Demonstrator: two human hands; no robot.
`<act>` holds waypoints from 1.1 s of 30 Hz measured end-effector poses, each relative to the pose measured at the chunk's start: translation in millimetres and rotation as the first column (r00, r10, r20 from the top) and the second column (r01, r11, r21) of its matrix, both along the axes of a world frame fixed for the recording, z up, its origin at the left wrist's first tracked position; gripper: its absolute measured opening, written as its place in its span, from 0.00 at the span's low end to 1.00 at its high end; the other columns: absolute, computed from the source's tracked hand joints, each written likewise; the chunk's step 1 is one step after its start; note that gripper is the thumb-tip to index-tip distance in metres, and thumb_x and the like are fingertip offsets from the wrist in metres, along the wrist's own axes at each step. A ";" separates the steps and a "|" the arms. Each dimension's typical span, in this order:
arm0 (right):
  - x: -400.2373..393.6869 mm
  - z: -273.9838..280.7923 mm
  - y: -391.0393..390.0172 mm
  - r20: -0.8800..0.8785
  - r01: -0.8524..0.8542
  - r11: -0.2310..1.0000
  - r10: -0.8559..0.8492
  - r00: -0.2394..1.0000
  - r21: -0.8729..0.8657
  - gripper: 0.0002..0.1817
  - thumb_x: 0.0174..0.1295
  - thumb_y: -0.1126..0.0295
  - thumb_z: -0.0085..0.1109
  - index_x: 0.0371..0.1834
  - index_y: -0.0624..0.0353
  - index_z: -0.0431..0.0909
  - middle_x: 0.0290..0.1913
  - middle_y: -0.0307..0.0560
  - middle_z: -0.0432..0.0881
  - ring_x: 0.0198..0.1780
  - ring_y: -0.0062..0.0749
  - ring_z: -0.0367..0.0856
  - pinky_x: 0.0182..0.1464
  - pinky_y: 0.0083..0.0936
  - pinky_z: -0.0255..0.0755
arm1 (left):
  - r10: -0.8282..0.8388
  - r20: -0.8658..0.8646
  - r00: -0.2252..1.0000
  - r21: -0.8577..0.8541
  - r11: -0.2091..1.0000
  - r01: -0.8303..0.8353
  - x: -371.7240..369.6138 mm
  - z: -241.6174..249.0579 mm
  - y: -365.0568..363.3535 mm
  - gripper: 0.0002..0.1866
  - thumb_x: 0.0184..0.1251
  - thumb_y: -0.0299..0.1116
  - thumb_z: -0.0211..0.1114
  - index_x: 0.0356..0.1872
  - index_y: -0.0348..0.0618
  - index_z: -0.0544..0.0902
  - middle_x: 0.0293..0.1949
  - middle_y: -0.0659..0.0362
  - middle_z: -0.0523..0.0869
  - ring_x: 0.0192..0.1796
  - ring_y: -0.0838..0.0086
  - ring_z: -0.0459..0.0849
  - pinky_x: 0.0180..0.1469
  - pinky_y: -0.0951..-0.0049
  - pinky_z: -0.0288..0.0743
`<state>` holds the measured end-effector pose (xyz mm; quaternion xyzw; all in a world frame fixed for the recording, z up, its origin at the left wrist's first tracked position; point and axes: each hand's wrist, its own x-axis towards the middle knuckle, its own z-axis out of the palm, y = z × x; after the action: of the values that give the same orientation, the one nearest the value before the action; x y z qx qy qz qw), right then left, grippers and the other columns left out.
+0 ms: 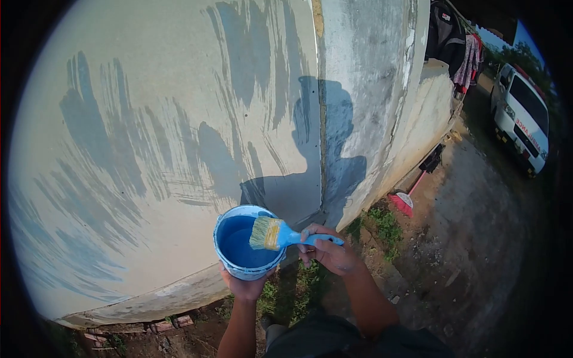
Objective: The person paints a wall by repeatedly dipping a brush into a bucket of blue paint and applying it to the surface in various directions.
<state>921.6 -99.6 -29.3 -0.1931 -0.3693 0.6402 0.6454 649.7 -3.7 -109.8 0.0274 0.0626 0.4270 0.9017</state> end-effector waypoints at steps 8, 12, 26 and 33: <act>18.2 16.2 -10.0 -0.038 -0.303 0.947 0.308 0.951 0.105 0.42 0.74 0.33 0.65 0.70 0.64 0.78 0.60 0.57 0.82 0.53 0.41 0.86 0.47 0.31 0.86 | 0.067 -0.116 0.991 0.124 0.991 -0.052 -7.1 -7.6 -10.4 0.53 0.71 0.80 0.49 0.88 0.56 0.64 0.86 0.48 0.66 0.82 0.40 0.68 0.74 0.27 0.67; 29.6 9.5 -4.8 0.130 -0.323 0.946 0.323 0.938 -0.023 0.34 0.76 0.46 0.69 0.71 0.64 0.79 0.60 0.58 0.86 0.49 0.37 0.89 0.38 0.24 0.85 | 0.061 -0.159 0.985 0.197 0.980 -0.029 -2.7 -13.2 -12.5 0.51 0.73 0.80 0.46 0.88 0.57 0.64 0.86 0.48 0.66 0.79 0.40 0.72 0.68 0.28 0.75; 14.2 53.3 3.8 0.504 0.271 0.957 -0.186 0.843 -0.101 0.15 0.76 0.77 0.65 0.60 0.59 0.73 0.46 0.46 0.93 0.30 0.19 0.77 0.31 0.22 0.68 | -0.011 0.045 0.999 0.042 0.999 0.009 35.9 -6.7 -18.6 0.49 0.79 0.78 0.34 0.90 0.56 0.62 0.88 0.48 0.65 0.83 0.38 0.70 0.70 0.17 0.72; 23.6 70.0 52.1 0.706 0.509 0.860 -0.375 0.601 0.024 0.16 0.80 0.67 0.65 0.60 0.68 0.88 0.33 0.40 0.89 0.28 0.18 0.76 0.31 0.24 0.69 | 0.081 -0.056 0.995 0.145 0.987 -0.072 37.2 0.2 -10.3 0.47 0.76 0.78 0.45 0.86 0.59 0.66 0.83 0.52 0.70 0.77 0.47 0.75 0.61 0.34 0.77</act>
<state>945.2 -47.5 40.7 -0.5596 -0.4627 0.3710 0.5788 686.9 -14.0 -109.6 0.1026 0.0606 0.4636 0.8780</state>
